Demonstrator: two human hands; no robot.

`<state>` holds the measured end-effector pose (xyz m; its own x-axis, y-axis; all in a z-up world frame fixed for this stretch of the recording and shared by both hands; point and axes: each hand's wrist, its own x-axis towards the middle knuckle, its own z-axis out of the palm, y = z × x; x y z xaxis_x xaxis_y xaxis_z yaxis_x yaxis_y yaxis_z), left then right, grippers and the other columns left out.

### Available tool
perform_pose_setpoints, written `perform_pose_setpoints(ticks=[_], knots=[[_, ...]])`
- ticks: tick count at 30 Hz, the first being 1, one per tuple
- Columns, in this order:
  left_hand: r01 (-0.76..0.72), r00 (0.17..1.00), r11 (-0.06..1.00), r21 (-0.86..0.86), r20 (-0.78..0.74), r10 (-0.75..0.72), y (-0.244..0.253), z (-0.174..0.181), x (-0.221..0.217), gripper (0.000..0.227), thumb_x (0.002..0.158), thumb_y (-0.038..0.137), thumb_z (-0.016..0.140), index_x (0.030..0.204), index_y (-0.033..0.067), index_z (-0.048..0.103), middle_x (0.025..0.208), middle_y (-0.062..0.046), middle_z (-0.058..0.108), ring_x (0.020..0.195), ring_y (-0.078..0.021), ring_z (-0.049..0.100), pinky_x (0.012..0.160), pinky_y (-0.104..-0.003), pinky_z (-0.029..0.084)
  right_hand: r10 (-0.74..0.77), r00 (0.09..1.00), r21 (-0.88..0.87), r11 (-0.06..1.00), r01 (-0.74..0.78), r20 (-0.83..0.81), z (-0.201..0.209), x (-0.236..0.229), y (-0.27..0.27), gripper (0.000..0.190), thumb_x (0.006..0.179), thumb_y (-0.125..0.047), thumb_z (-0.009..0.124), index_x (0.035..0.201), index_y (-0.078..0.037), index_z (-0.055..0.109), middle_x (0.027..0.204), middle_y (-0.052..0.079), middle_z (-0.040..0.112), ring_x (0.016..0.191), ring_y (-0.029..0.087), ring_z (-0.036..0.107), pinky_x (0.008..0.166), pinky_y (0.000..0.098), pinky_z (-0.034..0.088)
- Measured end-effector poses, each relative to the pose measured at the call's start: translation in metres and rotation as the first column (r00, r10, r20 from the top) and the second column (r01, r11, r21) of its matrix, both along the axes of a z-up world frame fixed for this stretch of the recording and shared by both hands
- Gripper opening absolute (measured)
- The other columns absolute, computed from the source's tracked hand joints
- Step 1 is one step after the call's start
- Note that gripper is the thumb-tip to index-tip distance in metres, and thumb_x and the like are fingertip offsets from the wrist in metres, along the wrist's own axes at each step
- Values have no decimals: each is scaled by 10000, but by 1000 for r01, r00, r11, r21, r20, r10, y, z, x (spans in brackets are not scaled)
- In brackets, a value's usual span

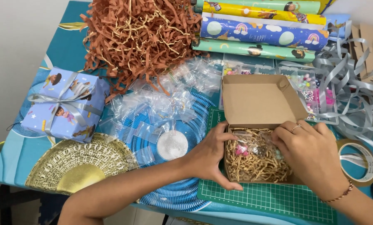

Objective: Assembling a cardboard gift box, filling it with shredded paper, and adding small bags of beads and charms.

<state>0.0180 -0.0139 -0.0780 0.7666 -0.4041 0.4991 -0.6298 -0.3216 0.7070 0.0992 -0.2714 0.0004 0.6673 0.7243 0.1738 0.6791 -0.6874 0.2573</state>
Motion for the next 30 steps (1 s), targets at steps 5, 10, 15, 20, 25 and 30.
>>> perform_pose_setpoints(ticks=[5, 10, 15, 20, 25, 30], knots=[[-2, 998, 1000, 10, 58, 2, -1, -7, 1, 1287, 673, 633, 787, 1520, 144, -51, 1465, -184, 280, 1468, -501, 302, 1271, -621, 321, 10, 999, 6, 1000, -10, 35, 13, -5, 8, 178, 999, -348, 649, 989, -251, 798, 874, -73, 738, 758, 199, 646, 685, 372, 381], [-8, 1000, 1000, -6, 5, 8, 0, 3, 0, 1133, 661, 632, 769, 1440, 143, 108, 1491, -232, 275, 1467, -463, 310, 1262, -587, 331, -115, 991, -277, 957, 91, -71, 0, -9, 12, 507, 861, -696, 633, 1151, -287, 708, 616, -39, 711, 695, 185, 699, 744, 341, 424], [-7, 1000, 1000, -8, -18, 7, 1, 5, -1, 1087, 665, 643, 752, 1411, 140, 142, 1495, -260, 263, 1460, -473, 313, 1246, -584, 337, -164, 976, -257, 959, 124, -142, -1, -5, 15, 545, 812, -683, 702, 1146, -257, 642, 677, -60, 736, 735, 157, 726, 757, 331, 515], [-6, 1000, 1000, -26, -23, 6, 1, 6, -1, 1081, 651, 637, 760, 1409, 153, 159, 1515, -264, 256, 1461, -470, 326, 1250, -586, 332, -219, 928, -239, 960, 148, -302, 10, -5, 16, 465, 840, -590, 739, 1096, -272, 517, 636, -136, 751, 618, 153, 712, 783, 350, 538], [-8, 999, 1000, 7, -35, 8, 1, 6, -1, 1072, 650, 653, 747, 1388, 153, 151, 1481, -264, 270, 1447, -461, 325, 1254, -579, 324, -163, 932, -121, 984, 130, -323, 15, -6, 21, 277, 884, -519, 724, 957, -283, 598, 559, -46, 679, 571, 207, 657, 622, 352, 563], [2, 998, 1000, 26, -69, 0, 1, 4, -1, 1100, 639, 650, 755, 1407, 124, 169, 1487, -269, 259, 1466, -484, 294, 1258, -609, 294, -95, 956, -9, 995, 96, -278, 26, -9, 18, 287, 912, -464, 700, 1055, -245, 582, 686, -24, 704, 601, 236, 680, 528, 386, 555]])
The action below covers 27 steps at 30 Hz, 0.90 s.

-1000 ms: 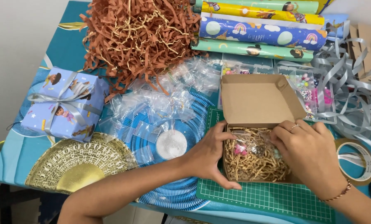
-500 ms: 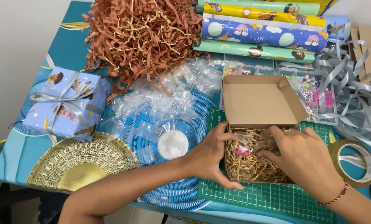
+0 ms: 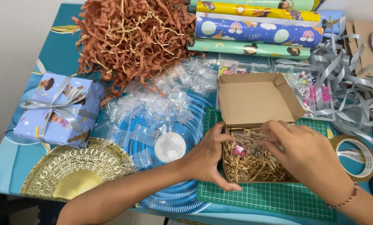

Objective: Assembling a cardboard gift box, filling it with shredded paper, and adding small bags of beads and charms.

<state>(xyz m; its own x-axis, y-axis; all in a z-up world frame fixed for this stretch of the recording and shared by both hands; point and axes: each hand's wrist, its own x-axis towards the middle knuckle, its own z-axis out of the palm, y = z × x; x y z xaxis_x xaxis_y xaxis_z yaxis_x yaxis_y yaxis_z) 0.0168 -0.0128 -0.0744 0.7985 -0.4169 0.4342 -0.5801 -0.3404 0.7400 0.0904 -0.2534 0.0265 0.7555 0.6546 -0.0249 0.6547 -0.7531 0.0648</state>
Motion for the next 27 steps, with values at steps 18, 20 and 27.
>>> perform_pose_setpoints(ticks=[18, 20, 27], knots=[[44, 997, 997, 71, -73, -39, 2, -16, 0, 1380, 650, 631, 816, 1514, 169, -155, 1484, -260, 264, 1487, -595, 183, 1230, -683, 273, 206, 918, 215, 967, -138, -339, 48, -6, -51, 126, 849, -409, 775, 957, -384, 835, 801, -180, 830, 781, 101, 738, 871, 409, 438], [52, 990, 997, 64, -132, -43, 2, -17, 1, 1332, 649, 627, 821, 1510, 140, -71, 1487, -290, 223, 1484, -595, 183, 1207, -676, 309, 413, 794, 438, 874, -209, -446, 59, -10, -78, 178, 827, -431, 829, 977, -385, 914, 691, -172, 886, 583, 62, 793, 753, 328, 571], [30, 997, 999, 34, 75, -33, 0, -24, 3, 1359, 667, 623, 844, 1519, 169, -113, 1415, -177, 273, 1444, -532, 264, 1246, -626, 329, -472, 870, -298, 859, 416, -146, 5, 9, -102, 298, 900, -538, 627, 1145, -377, 678, 906, -146, 788, 837, 70, 788, 792, 266, 645]])
